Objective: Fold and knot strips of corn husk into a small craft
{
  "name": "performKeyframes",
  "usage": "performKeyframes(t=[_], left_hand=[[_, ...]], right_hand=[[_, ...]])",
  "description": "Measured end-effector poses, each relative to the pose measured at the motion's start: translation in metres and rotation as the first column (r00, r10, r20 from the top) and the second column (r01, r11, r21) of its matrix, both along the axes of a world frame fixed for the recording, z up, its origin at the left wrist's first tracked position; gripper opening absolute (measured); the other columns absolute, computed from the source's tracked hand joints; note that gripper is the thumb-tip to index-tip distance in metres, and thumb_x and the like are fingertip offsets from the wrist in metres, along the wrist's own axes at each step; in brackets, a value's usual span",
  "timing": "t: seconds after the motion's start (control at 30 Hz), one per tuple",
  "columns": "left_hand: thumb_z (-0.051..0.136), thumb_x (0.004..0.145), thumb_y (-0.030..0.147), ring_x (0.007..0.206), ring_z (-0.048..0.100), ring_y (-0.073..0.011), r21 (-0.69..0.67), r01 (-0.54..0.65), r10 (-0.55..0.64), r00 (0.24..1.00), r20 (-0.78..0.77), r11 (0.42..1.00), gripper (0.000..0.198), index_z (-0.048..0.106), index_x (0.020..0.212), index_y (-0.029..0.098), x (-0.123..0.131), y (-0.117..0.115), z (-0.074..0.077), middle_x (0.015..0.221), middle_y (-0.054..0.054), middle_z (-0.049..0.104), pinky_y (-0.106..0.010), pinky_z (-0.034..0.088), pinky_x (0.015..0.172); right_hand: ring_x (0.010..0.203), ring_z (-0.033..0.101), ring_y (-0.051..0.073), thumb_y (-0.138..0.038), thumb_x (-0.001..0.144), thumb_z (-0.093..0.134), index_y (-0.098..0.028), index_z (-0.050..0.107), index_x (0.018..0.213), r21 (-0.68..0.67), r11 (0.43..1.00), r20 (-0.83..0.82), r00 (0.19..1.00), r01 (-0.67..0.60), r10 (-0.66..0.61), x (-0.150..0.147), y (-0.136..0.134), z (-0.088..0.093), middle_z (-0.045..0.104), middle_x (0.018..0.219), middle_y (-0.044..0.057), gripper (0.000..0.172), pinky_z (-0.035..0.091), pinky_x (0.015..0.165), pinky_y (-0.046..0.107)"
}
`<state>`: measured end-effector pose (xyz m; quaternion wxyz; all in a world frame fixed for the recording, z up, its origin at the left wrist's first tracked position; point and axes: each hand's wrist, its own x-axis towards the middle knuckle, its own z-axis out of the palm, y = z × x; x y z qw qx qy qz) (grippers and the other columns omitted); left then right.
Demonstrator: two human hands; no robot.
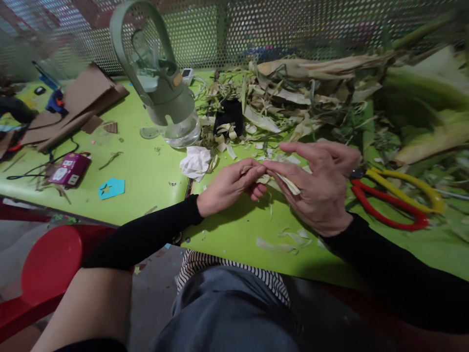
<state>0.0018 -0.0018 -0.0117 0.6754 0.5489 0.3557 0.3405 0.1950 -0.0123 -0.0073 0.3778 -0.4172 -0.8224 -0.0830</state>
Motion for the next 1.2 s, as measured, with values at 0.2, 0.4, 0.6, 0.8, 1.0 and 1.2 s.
performKeyframes(t=[0.2,0.4,0.6,0.8,1.0,1.2], left_hand=[[0.06,0.101,0.039,0.057,0.064,-0.0063,-0.003,-0.097,0.096,0.993,0.071,0.995,0.024,0.045,0.098,0.02,0.003,-0.004,0.0,0.068,0.005,0.065,-0.019,0.051,0.057],[0.062,0.099,0.029,0.063,0.066,-0.007,-0.001,-0.078,0.077,0.994,0.083,0.997,0.018,0.049,0.106,0.018,0.001,0.0,-0.003,0.071,0.004,0.067,-0.02,0.054,0.063],[0.065,0.098,0.035,0.063,0.065,-0.006,-0.154,0.026,-0.012,0.996,0.094,0.988,0.023,0.054,0.097,0.014,0.0,0.003,-0.007,0.073,0.001,0.069,-0.021,0.053,0.067],[0.065,0.098,0.027,0.063,0.065,-0.0068,-0.292,0.182,-0.163,0.983,0.09,0.939,0.018,0.059,0.094,0.011,-0.002,0.002,-0.004,0.072,-0.001,0.07,-0.023,0.052,0.068],[0.064,0.098,0.024,0.062,0.065,-0.0068,-0.307,0.206,-0.186,0.978,0.093,0.929,0.015,0.061,0.096,0.01,-0.002,0.001,-0.003,0.071,-0.002,0.07,-0.025,0.052,0.07],[0.062,0.099,0.028,0.063,0.065,-0.0076,-0.298,0.115,-0.086,0.99,0.108,0.948,0.019,0.059,0.09,0.011,-0.004,0.004,-0.006,0.073,-0.002,0.07,-0.026,0.054,0.072]], right_hand=[[0.11,0.064,0.037,-0.036,0.097,0.064,-0.04,0.076,0.11,-0.189,0.982,-0.045,0.999,0.015,-0.024,0.0,0.0,0.002,0.078,0.115,0.005,0.018,0.045,0.095,0.059],[0.101,0.072,0.029,-0.036,0.102,0.056,-0.034,0.074,0.108,-0.262,0.94,-0.289,0.947,-0.217,0.138,-0.004,-0.001,0.003,0.077,0.112,0.006,0.019,0.055,0.087,0.049],[0.061,0.063,0.018,-0.05,0.107,0.039,-0.026,0.067,0.114,-0.482,0.829,-0.386,0.918,-0.284,0.09,-0.006,-0.004,0.002,0.068,0.077,0.002,0.037,0.052,0.059,0.034],[0.059,0.062,0.016,-0.041,0.107,0.041,-0.022,0.062,0.108,-0.412,0.892,-0.324,0.945,-0.185,0.047,-0.007,-0.007,0.006,0.066,0.072,0.001,0.028,0.049,0.057,0.031],[0.061,0.063,0.019,-0.031,0.103,0.045,-0.021,0.068,0.102,-0.5,0.842,-0.168,0.976,-0.205,0.139,-0.005,-0.006,0.018,0.072,0.076,0.004,0.024,0.046,0.057,0.033],[0.052,0.053,0.017,-0.041,0.1,0.051,-0.024,0.063,0.089,-0.627,0.747,-0.166,0.974,-0.223,0.152,0.001,0.001,0.023,0.066,0.068,0.002,0.024,0.039,0.051,0.033]])
